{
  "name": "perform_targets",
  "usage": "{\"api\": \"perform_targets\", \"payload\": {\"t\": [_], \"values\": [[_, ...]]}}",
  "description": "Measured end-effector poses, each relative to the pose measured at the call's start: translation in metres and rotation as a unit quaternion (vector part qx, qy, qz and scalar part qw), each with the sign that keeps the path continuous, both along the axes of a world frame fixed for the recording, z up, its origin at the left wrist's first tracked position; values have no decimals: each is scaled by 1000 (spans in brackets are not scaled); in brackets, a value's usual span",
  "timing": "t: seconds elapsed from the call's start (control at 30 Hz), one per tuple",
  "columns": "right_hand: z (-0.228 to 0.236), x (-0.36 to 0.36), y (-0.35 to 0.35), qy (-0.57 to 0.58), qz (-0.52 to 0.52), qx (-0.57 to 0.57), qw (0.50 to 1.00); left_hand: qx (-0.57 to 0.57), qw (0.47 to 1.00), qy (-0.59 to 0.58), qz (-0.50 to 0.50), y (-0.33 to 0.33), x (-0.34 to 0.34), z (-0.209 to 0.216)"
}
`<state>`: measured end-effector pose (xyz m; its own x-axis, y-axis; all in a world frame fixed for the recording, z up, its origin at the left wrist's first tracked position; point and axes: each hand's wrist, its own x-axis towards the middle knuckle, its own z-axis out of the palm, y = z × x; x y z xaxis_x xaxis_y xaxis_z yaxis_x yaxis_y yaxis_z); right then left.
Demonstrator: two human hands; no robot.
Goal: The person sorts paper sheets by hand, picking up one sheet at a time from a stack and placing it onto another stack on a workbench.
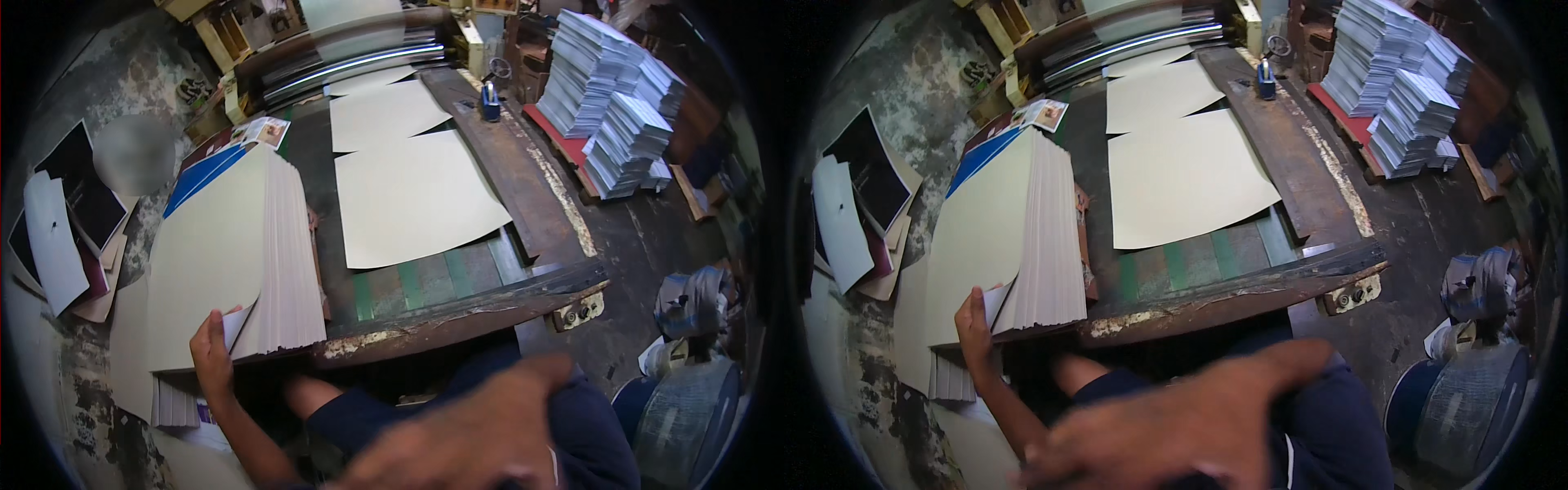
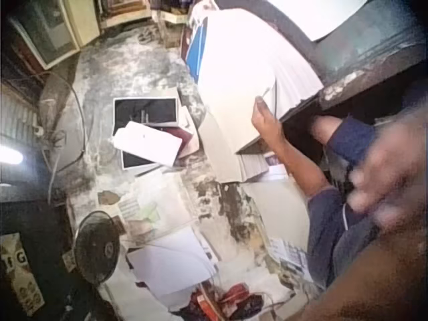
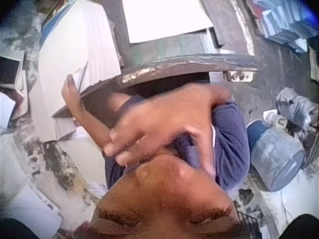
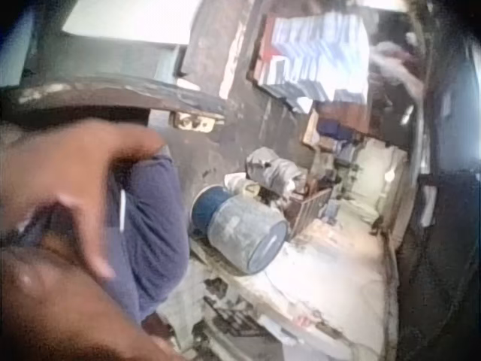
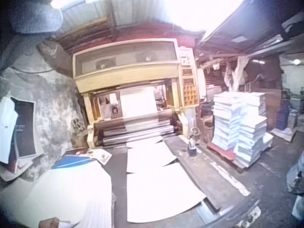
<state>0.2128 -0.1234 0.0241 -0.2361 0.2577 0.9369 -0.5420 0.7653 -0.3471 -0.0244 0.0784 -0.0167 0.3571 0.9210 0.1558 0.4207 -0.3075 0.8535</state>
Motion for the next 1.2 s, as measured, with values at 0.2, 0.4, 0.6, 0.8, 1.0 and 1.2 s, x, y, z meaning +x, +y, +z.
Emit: {"api": "perform_targets", "payload": {"t": [0.2,0.4,0.6,0.8,1.0,1.2], "values": [[-143,104,205,-391,-444,-262,763,134,973,-25,184,-13,27,-23],[-259,264,275,-614,-570,-486,251,30,933,-278,228,-19,12,-11],[-276,357,208,-483,-495,-474,545,157,968,-156,121,-32,61,-14],[-144,139,92,-121,65,-521,843,266,946,-17,-185,-52,55,-1],[-160,93,42,47,-81,-666,740,324,861,198,-337,-64,62,30],[-242,63,4,189,-68,-764,613,262,928,239,-111,32,27,32]]}}
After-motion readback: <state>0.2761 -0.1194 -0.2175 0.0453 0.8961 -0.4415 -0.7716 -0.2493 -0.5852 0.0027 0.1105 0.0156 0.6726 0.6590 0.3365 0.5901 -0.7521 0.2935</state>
